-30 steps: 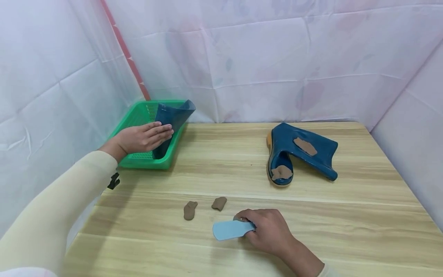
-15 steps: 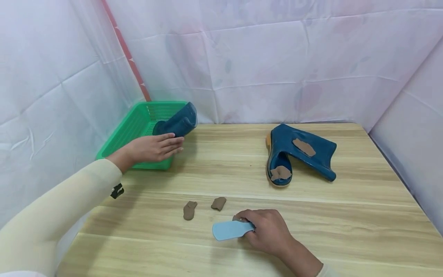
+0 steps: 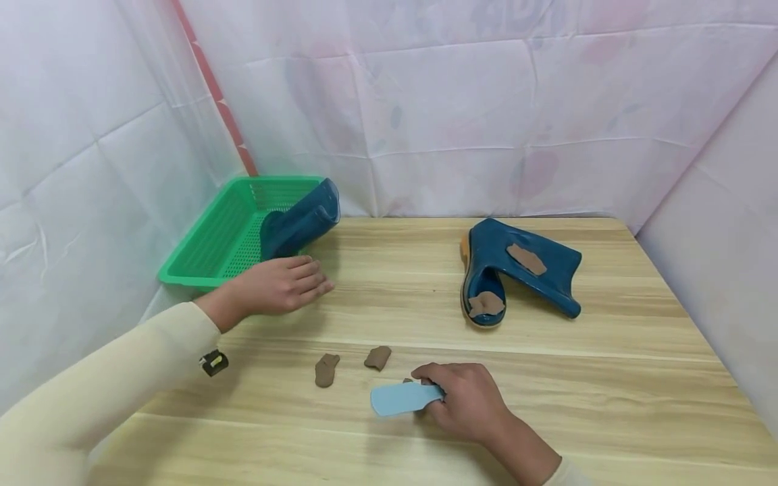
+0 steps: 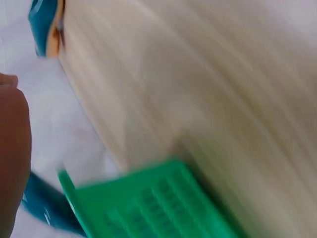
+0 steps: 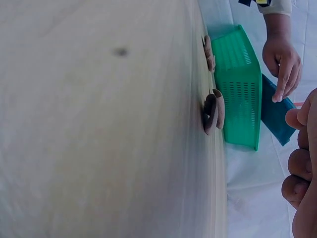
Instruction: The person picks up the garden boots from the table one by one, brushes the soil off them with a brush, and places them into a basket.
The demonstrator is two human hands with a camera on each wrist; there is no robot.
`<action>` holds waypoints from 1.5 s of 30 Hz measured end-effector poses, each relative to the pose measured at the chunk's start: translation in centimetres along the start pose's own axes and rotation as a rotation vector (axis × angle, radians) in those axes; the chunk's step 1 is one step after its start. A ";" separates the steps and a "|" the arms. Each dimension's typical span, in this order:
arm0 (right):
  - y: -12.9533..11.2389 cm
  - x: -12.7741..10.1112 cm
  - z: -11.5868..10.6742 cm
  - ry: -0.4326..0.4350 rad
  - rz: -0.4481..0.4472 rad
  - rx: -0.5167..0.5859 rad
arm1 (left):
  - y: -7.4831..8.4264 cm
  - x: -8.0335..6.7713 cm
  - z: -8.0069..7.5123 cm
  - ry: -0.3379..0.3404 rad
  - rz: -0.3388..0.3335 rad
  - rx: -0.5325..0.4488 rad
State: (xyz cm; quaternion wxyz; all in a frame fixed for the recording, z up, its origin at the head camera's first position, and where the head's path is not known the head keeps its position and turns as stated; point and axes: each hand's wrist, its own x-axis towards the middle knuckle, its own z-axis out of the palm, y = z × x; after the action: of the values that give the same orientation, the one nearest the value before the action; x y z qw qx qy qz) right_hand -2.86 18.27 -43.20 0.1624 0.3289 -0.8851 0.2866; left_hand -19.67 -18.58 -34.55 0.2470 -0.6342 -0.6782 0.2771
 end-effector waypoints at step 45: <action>1.4 -2.2 -1.9 0.075 0.027 -0.023 | 4.8 28.8 2.3 -0.332 -0.551 -0.651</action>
State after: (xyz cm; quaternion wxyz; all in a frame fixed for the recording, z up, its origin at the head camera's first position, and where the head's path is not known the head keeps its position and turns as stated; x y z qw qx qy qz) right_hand -2.08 21.38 -43.33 0.1951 0.3041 -0.8860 0.2907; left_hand -19.90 10.15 -40.00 -0.0127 -0.4219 -0.9037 0.0715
